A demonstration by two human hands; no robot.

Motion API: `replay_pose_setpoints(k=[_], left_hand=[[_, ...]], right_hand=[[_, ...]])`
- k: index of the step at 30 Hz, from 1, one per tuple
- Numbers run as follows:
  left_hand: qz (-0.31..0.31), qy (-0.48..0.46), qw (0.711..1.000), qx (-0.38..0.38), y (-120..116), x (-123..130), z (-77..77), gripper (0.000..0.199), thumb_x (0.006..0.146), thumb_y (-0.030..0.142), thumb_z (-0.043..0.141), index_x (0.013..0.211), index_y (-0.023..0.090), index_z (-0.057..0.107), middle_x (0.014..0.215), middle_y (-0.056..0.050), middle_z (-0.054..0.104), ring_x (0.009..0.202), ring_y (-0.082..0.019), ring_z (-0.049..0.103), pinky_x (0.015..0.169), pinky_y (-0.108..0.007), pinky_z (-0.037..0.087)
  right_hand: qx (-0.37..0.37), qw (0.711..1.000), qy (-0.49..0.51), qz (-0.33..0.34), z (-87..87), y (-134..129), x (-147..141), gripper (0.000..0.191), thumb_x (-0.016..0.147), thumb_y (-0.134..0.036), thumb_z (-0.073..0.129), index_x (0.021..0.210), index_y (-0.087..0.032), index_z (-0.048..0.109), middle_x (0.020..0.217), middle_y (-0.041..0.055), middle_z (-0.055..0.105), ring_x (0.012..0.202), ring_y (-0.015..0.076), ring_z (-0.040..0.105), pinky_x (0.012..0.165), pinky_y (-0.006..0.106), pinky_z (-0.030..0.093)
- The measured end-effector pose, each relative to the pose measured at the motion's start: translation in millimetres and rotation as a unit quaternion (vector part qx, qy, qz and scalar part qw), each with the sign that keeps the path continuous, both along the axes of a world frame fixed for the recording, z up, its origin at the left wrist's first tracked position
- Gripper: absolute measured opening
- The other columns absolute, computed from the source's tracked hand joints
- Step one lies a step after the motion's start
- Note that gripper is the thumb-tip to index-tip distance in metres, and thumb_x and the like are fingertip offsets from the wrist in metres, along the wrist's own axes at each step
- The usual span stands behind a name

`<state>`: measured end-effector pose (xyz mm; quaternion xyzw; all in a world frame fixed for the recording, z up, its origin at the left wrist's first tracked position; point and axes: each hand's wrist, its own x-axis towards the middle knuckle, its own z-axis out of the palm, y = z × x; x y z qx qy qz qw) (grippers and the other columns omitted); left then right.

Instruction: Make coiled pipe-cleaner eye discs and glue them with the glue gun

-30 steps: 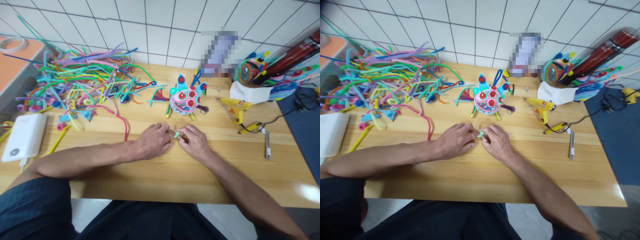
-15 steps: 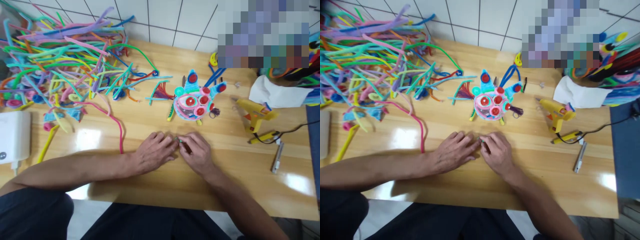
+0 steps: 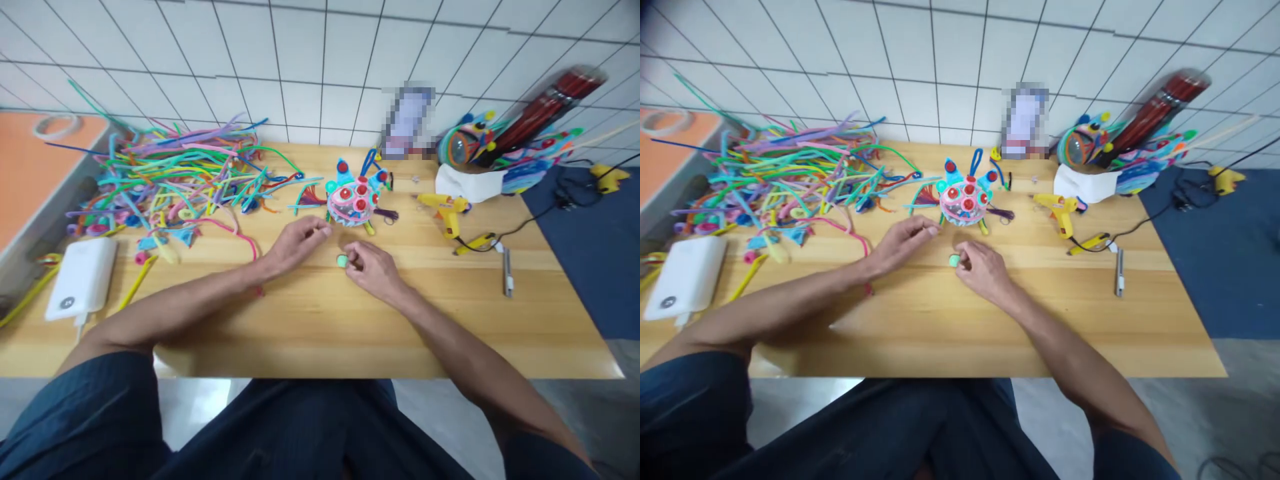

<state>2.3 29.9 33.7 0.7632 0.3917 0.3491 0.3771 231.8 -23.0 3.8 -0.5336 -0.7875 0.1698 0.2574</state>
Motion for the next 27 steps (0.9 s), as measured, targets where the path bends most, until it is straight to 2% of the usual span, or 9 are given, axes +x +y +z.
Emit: replay_pose_setpoints(k=[3,6,9,12,15,18,21,24,27], left_hand=[[0.045,-0.01,0.999,-0.014,17.2,-12.2,29.1,0.036,0.101,0.045,0.057,0.084,0.016,0.067,0.076,0.002,0.061,0.07,-0.011,0.051,0.067,-0.026,0.042],[0.065,0.008,0.998,-0.014,21.9,-34.8,57.5,0.036,0.103,0.043,0.055,0.088,0.013,0.068,0.07,0.003,0.056,0.063,-0.008,0.044,0.062,-0.024,0.039],[0.078,0.041,0.996,-0.022,9.8,-57.3,68.1,0.03,0.102,0.035,0.054,0.093,0.011,0.07,0.077,0.001,0.062,0.064,-0.009,0.048,0.062,-0.025,0.039],[0.063,0.094,0.993,-0.033,-13.4,-68.8,59.6,0.027,0.098,0.033,0.058,0.087,0.012,0.072,0.072,0.0,0.063,0.063,-0.012,0.051,0.061,-0.027,0.04],[0.009,0.141,0.99,-0.027,-43.6,-66.3,43.8,0.017,0.093,0.027,0.063,0.09,0.015,0.075,0.086,-0.004,0.072,0.076,-0.017,0.063,0.071,-0.03,0.047],[-0.078,0.244,0.962,0.094,-83.9,-54.4,28.5,0.027,0.102,0.031,0.053,0.107,0.015,0.074,0.106,-0.013,0.073,0.097,-0.025,0.068,0.089,-0.04,0.053],[-0.143,0.29,0.932,0.162,-127.3,-43.8,14.0,0.04,0.102,0.042,0.057,0.131,0.015,0.065,0.136,-0.019,0.064,0.117,-0.032,0.064,0.099,-0.049,0.053],[-0.098,0.366,0.909,0.173,-149.2,-50.3,0.5,0.065,0.096,0.054,0.065,0.147,0.015,0.052,0.156,-0.023,0.049,0.134,-0.043,0.052,0.106,-0.062,0.047],[0.03,0.41,0.904,0.114,-130.4,-77.0,-10.5,0.066,0.098,0.054,0.06,0.151,0.015,0.047,0.157,-0.024,0.045,0.138,-0.042,0.047,0.111,-0.064,0.044]], right_hand=[[-0.067,0.997,0.021,-0.009,8.3,5.2,2.6,0.025,0.082,-0.017,0.067,0.107,-0.022,0.068,0.083,0.0006,0.075,0.071,0.0171,0.067,0.067,0.029,0.048],[-0.076,0.997,0.028,-0.011,21.6,6.8,6.3,0.021,0.084,-0.017,0.063,0.103,-0.021,0.071,0.087,0.003,0.077,0.076,0.0184,0.07,0.07,0.03,0.05],[-0.066,0.997,0.04,-0.017,33.3,2.6,8.7,0.02,0.084,-0.017,0.058,0.098,-0.021,0.073,0.086,0.0039,0.078,0.078,0.0192,0.071,0.073,0.032,0.051],[-0.071,0.996,0.05,-0.025,41.9,-5.0,11.1,0.019,0.084,-0.019,0.058,0.094,-0.021,0.074,0.082,0.0029,0.077,0.074,0.0189,0.069,0.071,0.031,0.05],[-0.097,0.993,0.06,-0.039,52.4,-10.9,16.8,0.018,0.084,-0.025,0.059,0.092,-0.022,0.075,0.08,0.0022,0.076,0.073,0.0191,0.067,0.07,0.032,0.049],[-0.191,0.979,0.07,-0.007,65.3,-13.1,26.1,0.022,0.084,-0.036,0.06,0.091,-0.022,0.076,0.077,0.0019,0.074,0.071,0.0192,0.065,0.067,0.032,0.048],[-0.312,0.941,0.108,0.073,71.8,-13.6,34.0,0.034,0.086,-0.05,0.062,0.095,-0.02,0.076,0.08,0.0035,0.074,0.071,0.0191,0.065,0.068,0.032,0.05],[-0.306,0.942,0.115,0.073,65.3,-15.7,36.4,0.037,0.088,-0.053,0.062,0.097,-0.02,0.076,0.079,0.0035,0.074,0.071,0.019,0.065,0.067,0.031,0.05],[-0.252,0.961,0.098,0.064,49.2,-17.7,33.5,0.032,0.091,-0.049,0.061,0.097,-0.022,0.076,0.082,0.0028,0.075,0.071,0.0183,0.064,0.066,0.03,0.048]])
